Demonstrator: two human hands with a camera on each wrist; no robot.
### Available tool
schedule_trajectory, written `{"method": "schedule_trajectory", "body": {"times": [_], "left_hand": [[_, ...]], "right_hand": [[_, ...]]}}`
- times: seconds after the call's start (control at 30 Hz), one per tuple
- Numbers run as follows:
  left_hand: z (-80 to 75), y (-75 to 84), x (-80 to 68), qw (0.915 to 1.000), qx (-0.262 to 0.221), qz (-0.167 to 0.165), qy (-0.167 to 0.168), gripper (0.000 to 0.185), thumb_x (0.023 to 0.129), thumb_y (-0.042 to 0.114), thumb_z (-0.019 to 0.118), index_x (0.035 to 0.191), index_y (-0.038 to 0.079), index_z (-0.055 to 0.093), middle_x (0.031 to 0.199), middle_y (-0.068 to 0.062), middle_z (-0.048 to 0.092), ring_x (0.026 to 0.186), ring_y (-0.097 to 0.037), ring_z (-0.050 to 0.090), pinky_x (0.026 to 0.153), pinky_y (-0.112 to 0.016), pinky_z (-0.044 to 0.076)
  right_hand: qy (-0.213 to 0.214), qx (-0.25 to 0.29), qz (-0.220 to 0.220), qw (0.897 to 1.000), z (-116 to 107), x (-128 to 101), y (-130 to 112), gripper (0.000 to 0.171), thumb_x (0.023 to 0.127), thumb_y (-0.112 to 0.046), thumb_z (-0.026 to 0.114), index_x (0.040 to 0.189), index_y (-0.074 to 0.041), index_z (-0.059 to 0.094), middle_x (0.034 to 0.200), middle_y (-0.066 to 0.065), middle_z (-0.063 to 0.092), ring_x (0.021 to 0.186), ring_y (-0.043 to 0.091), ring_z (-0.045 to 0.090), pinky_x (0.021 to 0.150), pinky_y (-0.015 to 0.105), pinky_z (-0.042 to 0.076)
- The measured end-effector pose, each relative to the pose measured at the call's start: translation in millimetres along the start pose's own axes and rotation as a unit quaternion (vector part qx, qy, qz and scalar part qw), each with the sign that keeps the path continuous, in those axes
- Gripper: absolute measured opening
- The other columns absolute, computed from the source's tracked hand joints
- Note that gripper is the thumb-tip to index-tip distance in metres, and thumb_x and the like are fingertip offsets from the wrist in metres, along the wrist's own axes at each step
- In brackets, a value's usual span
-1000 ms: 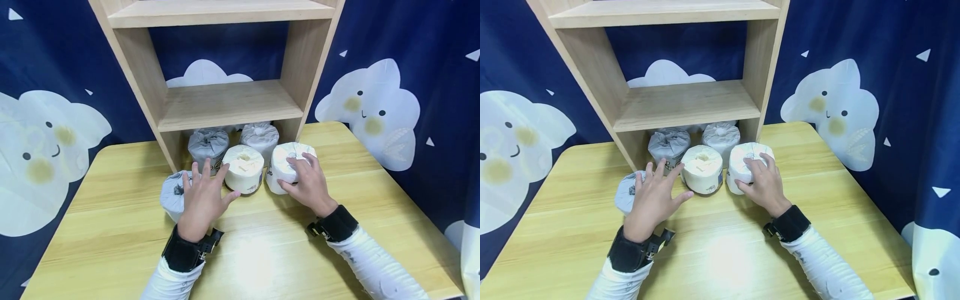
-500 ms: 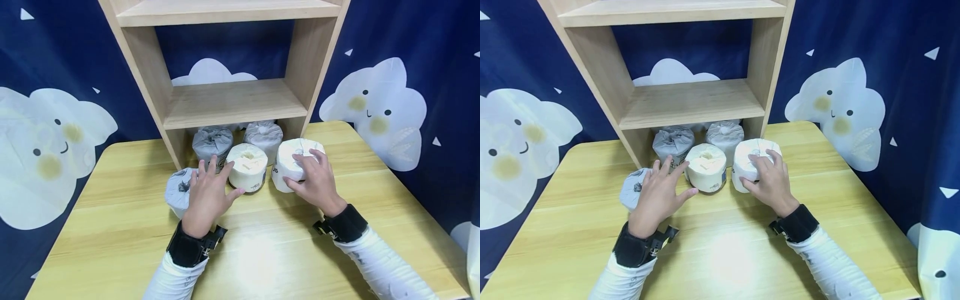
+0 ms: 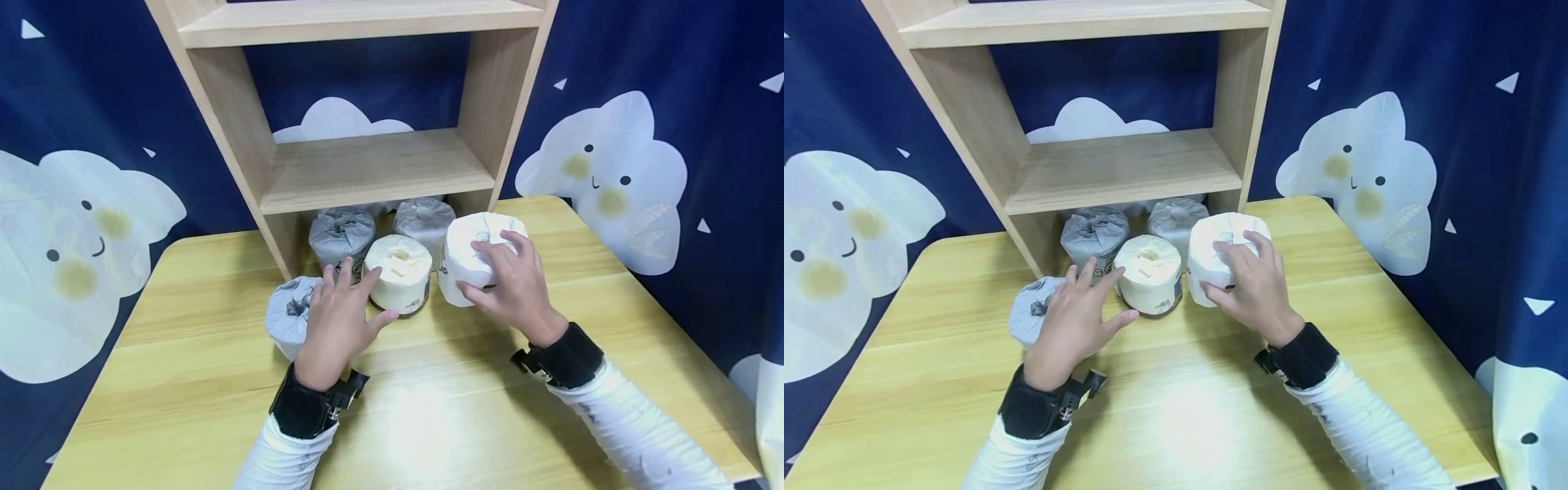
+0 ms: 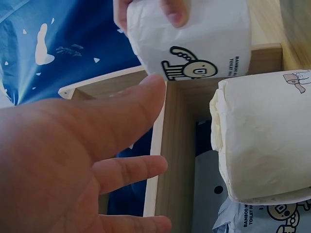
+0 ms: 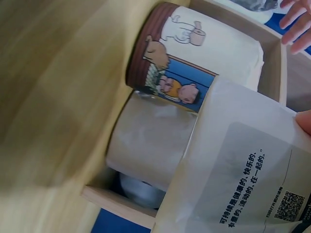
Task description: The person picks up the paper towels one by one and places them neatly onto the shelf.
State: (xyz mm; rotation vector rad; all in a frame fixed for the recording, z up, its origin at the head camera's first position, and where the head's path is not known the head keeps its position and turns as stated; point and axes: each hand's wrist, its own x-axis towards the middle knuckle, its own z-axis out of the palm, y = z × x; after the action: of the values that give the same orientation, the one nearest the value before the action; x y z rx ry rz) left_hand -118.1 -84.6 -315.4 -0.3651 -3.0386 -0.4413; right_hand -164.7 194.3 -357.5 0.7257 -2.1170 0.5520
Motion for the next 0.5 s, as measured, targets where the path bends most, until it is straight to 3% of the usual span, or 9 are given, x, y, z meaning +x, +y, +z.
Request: {"method": "schedule_trajectory", "body": {"times": [0.27, 0.5], "left_hand": [[-2.1, 1.7, -0.2, 1.0000, -0.003, 0.003, -0.001, 0.072, 0.085, 0.052, 0.068, 0.147, 0.022, 0.045, 0.155, -0.025, 0.023, 0.139, -0.052, 0.019, 0.110, -0.061, 0.020], [-1.0, 2.3, -0.8, 1.0000, -0.003, 0.008, 0.000, 0.074, 0.084, 0.053, 0.070, 0.146, 0.021, 0.046, 0.154, -0.025, 0.025, 0.139, -0.051, 0.020, 0.111, -0.058, 0.021]], "right_hand": [[-0.002, -0.016, -0.013, 1.000, -8.9, 11.8, -3.2, 0.059, 0.071, -0.039, 0.074, 0.111, 0.001, 0.058, 0.103, 0.020, 0.066, 0.114, 0.050, 0.045, 0.075, 0.061, 0.038], [-0.008, -0.018, -0.031, 0.999, -13.7, 18.6, -6.2, 0.058, 0.074, -0.041, 0.072, 0.110, 0.002, 0.059, 0.102, 0.018, 0.065, 0.114, 0.049, 0.045, 0.082, 0.063, 0.038]]}}
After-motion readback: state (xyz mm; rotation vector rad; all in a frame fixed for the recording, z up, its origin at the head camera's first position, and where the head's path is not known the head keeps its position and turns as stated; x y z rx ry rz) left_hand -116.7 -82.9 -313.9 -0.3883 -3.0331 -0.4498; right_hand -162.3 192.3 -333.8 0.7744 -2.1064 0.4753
